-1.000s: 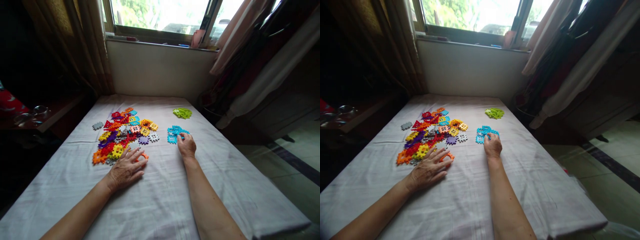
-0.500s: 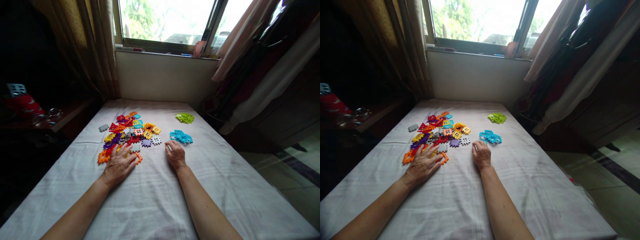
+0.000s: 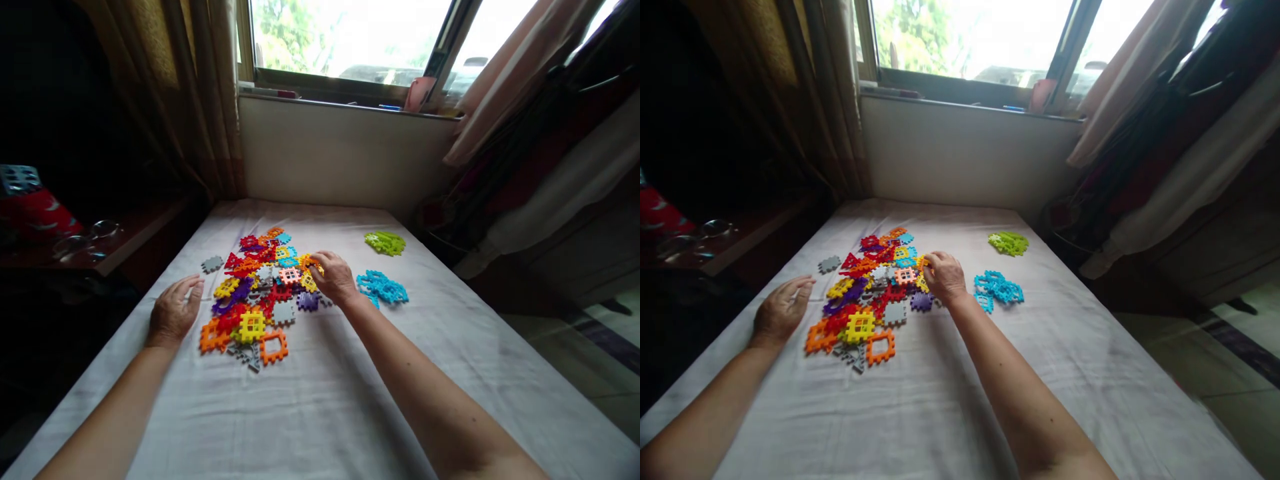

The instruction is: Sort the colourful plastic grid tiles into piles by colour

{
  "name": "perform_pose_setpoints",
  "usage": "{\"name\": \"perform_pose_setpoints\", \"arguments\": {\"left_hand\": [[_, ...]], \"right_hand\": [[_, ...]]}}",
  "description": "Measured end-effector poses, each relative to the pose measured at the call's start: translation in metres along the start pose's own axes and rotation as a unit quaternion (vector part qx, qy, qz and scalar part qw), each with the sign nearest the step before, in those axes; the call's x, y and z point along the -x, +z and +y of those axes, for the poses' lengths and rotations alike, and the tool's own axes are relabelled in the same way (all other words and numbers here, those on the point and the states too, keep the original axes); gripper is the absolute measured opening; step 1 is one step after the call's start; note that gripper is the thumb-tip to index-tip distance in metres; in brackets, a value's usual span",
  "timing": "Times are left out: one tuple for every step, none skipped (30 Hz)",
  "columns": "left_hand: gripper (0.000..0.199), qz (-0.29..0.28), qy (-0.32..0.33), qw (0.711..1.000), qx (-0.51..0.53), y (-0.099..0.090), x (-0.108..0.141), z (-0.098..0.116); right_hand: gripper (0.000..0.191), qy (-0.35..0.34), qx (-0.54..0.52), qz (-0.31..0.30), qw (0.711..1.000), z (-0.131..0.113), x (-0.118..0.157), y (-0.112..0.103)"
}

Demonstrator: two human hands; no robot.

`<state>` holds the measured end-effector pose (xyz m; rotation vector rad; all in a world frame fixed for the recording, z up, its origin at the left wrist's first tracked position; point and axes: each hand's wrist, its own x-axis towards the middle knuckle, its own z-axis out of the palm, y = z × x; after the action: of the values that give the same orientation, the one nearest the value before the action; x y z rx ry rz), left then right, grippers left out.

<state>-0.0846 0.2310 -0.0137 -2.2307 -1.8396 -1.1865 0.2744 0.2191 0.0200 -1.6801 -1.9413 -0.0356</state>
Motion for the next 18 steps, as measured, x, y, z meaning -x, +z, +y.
{"name": "perform_pose_setpoints", "arguments": {"left_hand": [[0.049,-0.001,-0.037,0.999,-0.001,0.004,-0.002,-0.01],[0.05,-0.008,-0.06,0.998,0.0,0.008,-0.002,-0.018],[0.051,-0.019,-0.067,0.998,0.001,0.012,-0.001,-0.023],[0.053,-0.034,-0.06,0.998,0.002,0.016,0.0,-0.026],[0.055,-0.048,-0.046,0.998,0.001,0.019,0.002,-0.028],[0.058,-0.061,-0.03,0.998,-0.002,0.021,0.004,-0.028],[0.06,-0.071,-0.019,0.997,-0.007,0.022,0.006,-0.028],[0.062,-0.077,-0.013,0.997,-0.014,0.023,0.007,-0.028],[0.062,-0.081,-0.007,0.997,-0.02,0.023,0.009,-0.027],[0.061,-0.083,-0.003,0.996,-0.025,0.022,0.009,-0.027],[0.06,-0.083,0.001,0.996,-0.028,0.022,0.01,-0.027],[0.06,-0.082,0.004,0.996,-0.03,0.021,0.011,-0.027],[0.059,-0.082,0.006,0.996,-0.03,0.02,0.011,-0.027],[0.059,-0.081,0.007,0.996,-0.029,0.019,0.011,-0.027],[0.059,-0.081,0.006,0.996,-0.027,0.019,0.012,-0.027],[0.058,-0.081,0.005,0.996,-0.025,0.018,0.012,-0.027],[0.058,-0.082,0.003,0.996,-0.023,0.018,0.012,-0.027],[0.058,-0.081,0.002,0.996,-0.022,0.018,0.012,-0.027]], "right_hand": [[0.031,0.011,-0.004,-0.014,1.0,-0.003,-0.017,0.003],[0.035,0.026,-0.008,-0.028,0.999,-0.006,-0.034,0.008],[0.038,0.043,-0.014,-0.045,0.998,-0.008,-0.051,0.014],[0.042,0.061,-0.02,-0.065,0.996,-0.01,-0.067,0.02],[0.046,0.079,-0.024,-0.086,0.993,-0.011,-0.083,0.028],[0.049,0.097,-0.028,-0.11,0.989,-0.011,-0.098,0.036],[0.053,0.112,-0.032,-0.134,0.984,-0.011,-0.113,0.044],[0.056,0.126,-0.034,-0.157,0.979,-0.011,-0.125,0.052],[0.059,0.14,-0.036,-0.177,0.973,-0.01,-0.137,0.061],[0.063,0.154,-0.035,-0.195,0.968,-0.009,-0.147,0.069],[0.066,0.165,-0.033,-0.209,0.963,-0.008,-0.156,0.077],[0.068,0.173,-0.028,-0.22,0.96,-0.008,-0.163,0.085],[0.07,0.177,-0.02,-0.229,0.957,-0.007,-0.169,0.092],[0.072,0.175,-0.012,-0.234,0.956,-0.007,-0.173,0.099],[0.073,0.167,-0.003,-0.235,0.958,-0.007,-0.175,0.105],[0.072,0.155,0.004,-0.232,0.96,-0.007,-0.175,0.109],[0.071,0.142,0.007,-0.226,0.964,-0.007,-0.175,0.113],[0.069,0.131,0.005,-0.22,0.967,-0.008,-0.173,0.114]]}}
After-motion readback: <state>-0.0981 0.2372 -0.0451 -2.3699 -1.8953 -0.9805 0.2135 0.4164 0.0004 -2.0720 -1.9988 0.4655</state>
